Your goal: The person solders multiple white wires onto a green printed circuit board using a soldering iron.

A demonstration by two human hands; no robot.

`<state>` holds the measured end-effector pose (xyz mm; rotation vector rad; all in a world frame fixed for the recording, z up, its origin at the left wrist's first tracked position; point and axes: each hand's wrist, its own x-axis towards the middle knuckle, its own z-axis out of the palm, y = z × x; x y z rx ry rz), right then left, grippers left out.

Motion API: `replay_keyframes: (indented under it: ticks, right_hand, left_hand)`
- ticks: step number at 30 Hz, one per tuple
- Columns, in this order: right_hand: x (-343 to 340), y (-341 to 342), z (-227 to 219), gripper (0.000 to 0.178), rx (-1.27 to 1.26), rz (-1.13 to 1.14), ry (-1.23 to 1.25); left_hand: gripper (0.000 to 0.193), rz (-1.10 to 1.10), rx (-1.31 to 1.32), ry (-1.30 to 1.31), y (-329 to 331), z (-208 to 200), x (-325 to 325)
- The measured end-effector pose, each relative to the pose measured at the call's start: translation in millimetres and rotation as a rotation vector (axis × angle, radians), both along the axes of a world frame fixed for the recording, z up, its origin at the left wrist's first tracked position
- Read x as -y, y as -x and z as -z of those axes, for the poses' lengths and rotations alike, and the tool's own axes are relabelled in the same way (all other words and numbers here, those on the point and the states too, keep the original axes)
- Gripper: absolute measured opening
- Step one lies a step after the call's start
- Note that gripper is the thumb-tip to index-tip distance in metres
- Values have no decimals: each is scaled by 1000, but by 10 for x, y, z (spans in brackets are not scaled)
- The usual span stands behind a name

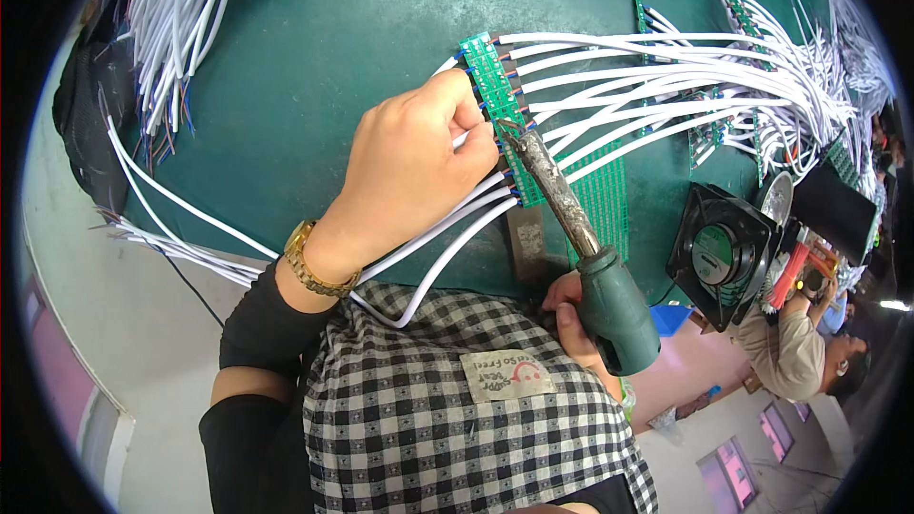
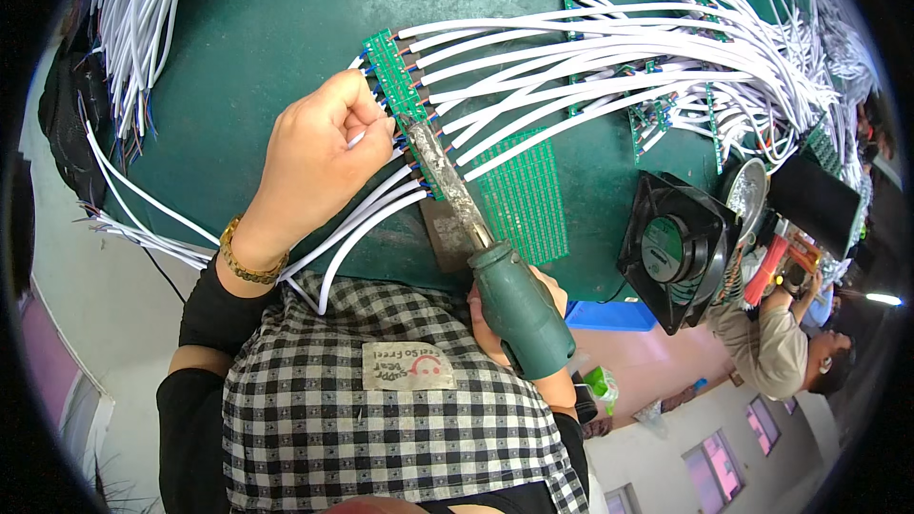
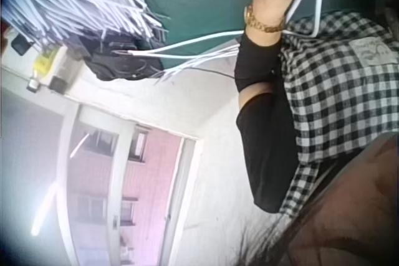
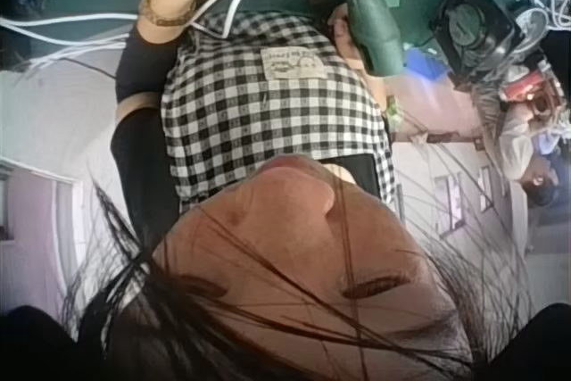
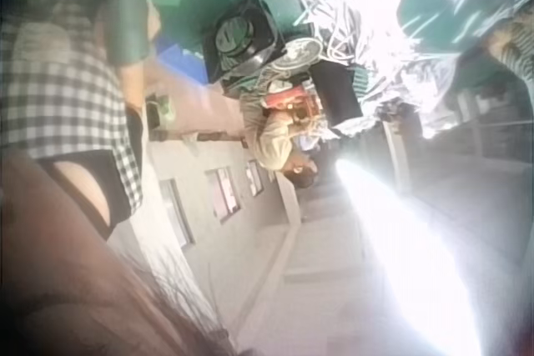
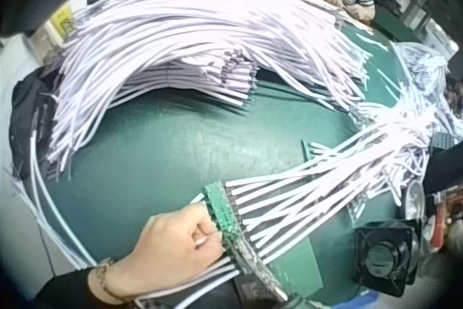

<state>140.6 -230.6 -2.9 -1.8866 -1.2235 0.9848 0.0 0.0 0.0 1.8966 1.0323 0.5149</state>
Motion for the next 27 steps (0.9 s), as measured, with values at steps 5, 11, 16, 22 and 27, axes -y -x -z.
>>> replay_keyframes:
  ticks: [5,11,16,22,27]
  right_hand:
    - [23,-28,9,20,93,-54,21]
    - [23,34,-62,26,182,26,-45]
    - [-1,-14,-33,29,134,4,-23]
    - [20,-11,45,31,148,-41,-46]
    - [89,-13,20,34,151,-11,66]
  left_hand:
    - [16,-11,20,68,14,11,-4]
    - [17,8,1,34,10,-7,-26]
    - [17,26,16,75,13,-8,-56]
    - [16,107,-42,127,19,-30,-178]
    - [16,200,-62,161,30,-19,-287]
